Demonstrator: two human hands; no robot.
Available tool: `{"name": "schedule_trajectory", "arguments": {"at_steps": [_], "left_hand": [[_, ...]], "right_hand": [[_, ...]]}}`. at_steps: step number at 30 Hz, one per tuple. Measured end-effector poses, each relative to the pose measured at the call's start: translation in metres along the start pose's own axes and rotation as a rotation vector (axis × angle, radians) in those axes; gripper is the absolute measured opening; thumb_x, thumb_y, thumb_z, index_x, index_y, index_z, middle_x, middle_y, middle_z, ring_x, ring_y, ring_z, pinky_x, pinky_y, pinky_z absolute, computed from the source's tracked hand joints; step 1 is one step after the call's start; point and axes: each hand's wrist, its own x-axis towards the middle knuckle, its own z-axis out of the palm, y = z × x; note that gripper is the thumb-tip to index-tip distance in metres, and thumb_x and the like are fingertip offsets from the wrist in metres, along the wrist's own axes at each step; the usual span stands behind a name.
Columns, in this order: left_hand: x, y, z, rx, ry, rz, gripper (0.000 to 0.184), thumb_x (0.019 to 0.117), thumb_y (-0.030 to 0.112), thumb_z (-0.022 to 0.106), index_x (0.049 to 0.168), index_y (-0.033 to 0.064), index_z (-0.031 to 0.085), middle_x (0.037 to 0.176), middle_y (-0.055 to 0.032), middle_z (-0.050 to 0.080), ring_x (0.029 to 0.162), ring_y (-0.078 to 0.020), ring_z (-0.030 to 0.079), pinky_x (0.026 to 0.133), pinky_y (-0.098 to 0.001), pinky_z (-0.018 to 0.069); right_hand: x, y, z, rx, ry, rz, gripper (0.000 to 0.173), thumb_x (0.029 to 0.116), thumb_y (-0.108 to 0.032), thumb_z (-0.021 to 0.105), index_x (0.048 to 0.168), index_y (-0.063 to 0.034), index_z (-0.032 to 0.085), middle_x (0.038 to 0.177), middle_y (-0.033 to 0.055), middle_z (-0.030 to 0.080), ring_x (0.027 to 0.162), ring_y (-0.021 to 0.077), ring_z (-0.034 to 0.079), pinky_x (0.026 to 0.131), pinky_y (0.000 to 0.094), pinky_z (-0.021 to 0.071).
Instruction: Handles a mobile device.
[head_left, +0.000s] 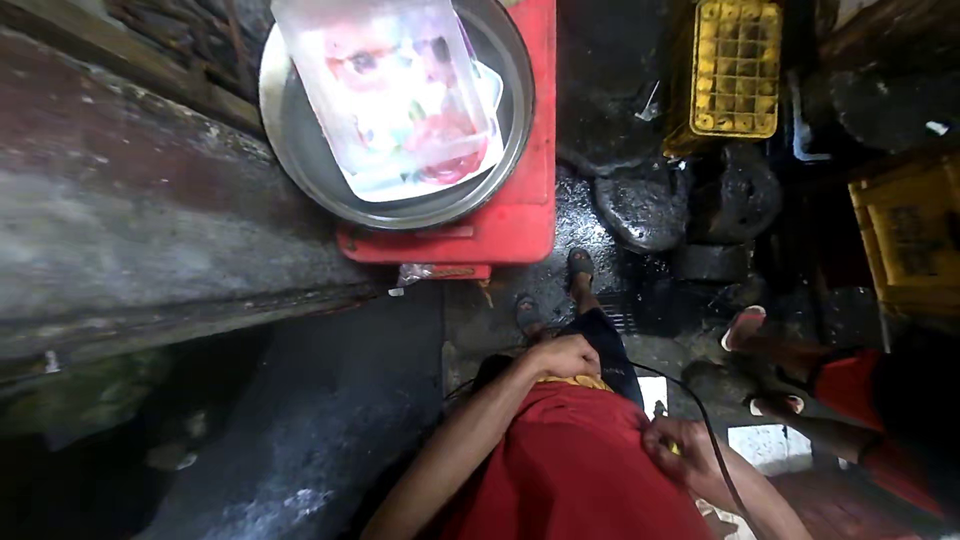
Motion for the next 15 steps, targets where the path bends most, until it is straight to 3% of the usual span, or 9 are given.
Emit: {"name": "schedule_trajectory", "arguments": {"at_steps": [3, 6, 9, 11, 14, 15], "left_hand": [[-0.012, -0.005, -0.001, -0.080, 0.127, 0.066, 0.028, 0.1043, 0.020, 0.052, 0.094, 0.0022, 0.071, 0.090, -0.0084, 0.069, 0.086, -0.0176, 0.064, 0.083, -0.0435, 0.0516], [-0.046, -0.022, -0.004, -0.029, 0.239, 0.057, 0.030, 0.1043, 0.017, 0.048, 0.096, -0.0008, 0.071, 0.112, -0.0135, 0.067, 0.111, -0.0234, 0.061, 0.102, -0.0433, 0.0471], [-0.107, -0.045, -0.012, -0.003, 0.368, -0.084, 0.028, 0.1034, 0.018, 0.052, 0.106, -0.0010, 0.073, 0.132, -0.0148, 0.064, 0.131, -0.0265, 0.054, 0.115, -0.0453, 0.0387], [-0.150, -0.070, -0.006, -0.117, 0.436, -0.224, 0.026, 0.1023, 0.018, 0.055, 0.108, 0.0008, 0.074, 0.132, -0.0128, 0.064, 0.128, -0.0238, 0.056, 0.113, -0.0443, 0.0425], [-0.193, -0.099, 0.019, -0.390, 0.505, -0.336, 0.021, 0.1019, 0.018, 0.056, 0.105, 0.0062, 0.073, 0.112, -0.0062, 0.068, 0.105, -0.0168, 0.063, 0.096, -0.0407, 0.0512], [-0.201, -0.100, 0.028, -0.442, 0.542, -0.333, 0.020, 0.1008, 0.016, 0.055, 0.107, 0.0067, 0.072, 0.111, -0.0059, 0.069, 0.103, -0.0165, 0.064, 0.094, -0.0405, 0.0521]], "right_hand": [[-0.001, 0.001, -0.008, 0.073, 0.016, 0.066, 0.019, 0.0972, -0.029, 0.064, 0.101, -0.0123, 0.073, 0.086, 0.0031, 0.071, 0.079, 0.0157, 0.068, 0.076, 0.0440, 0.0580], [0.001, -0.005, -0.022, 0.077, 0.027, 0.109, 0.019, 0.0967, -0.028, 0.065, 0.102, -0.0109, 0.072, 0.085, 0.0046, 0.070, 0.077, 0.0175, 0.067, 0.074, 0.0455, 0.0568], [0.007, -0.010, -0.044, 0.029, 0.077, 0.092, 0.020, 0.0969, -0.025, 0.064, 0.102, -0.0071, 0.072, 0.084, 0.0077, 0.070, 0.075, 0.0205, 0.067, 0.073, 0.0473, 0.0560], [0.007, -0.011, -0.062, -0.007, 0.146, 0.064, 0.019, 0.0974, -0.024, 0.064, 0.101, -0.0072, 0.072, 0.083, 0.0075, 0.070, 0.074, 0.0204, 0.067, 0.072, 0.0470, 0.0566], [0.010, -0.025, -0.089, 0.022, 0.312, -0.009, 0.016, 0.0957, -0.020, 0.063, 0.100, -0.0075, 0.072, 0.083, 0.0049, 0.069, 0.072, 0.0163, 0.065, 0.069, 0.0420, 0.0564], [0.011, -0.035, -0.096, 0.036, 0.366, -0.047, 0.017, 0.0952, -0.022, 0.063, 0.100, -0.0088, 0.072, 0.084, 0.0026, 0.069, 0.073, 0.0133, 0.064, 0.069, 0.0387, 0.0556]]}}
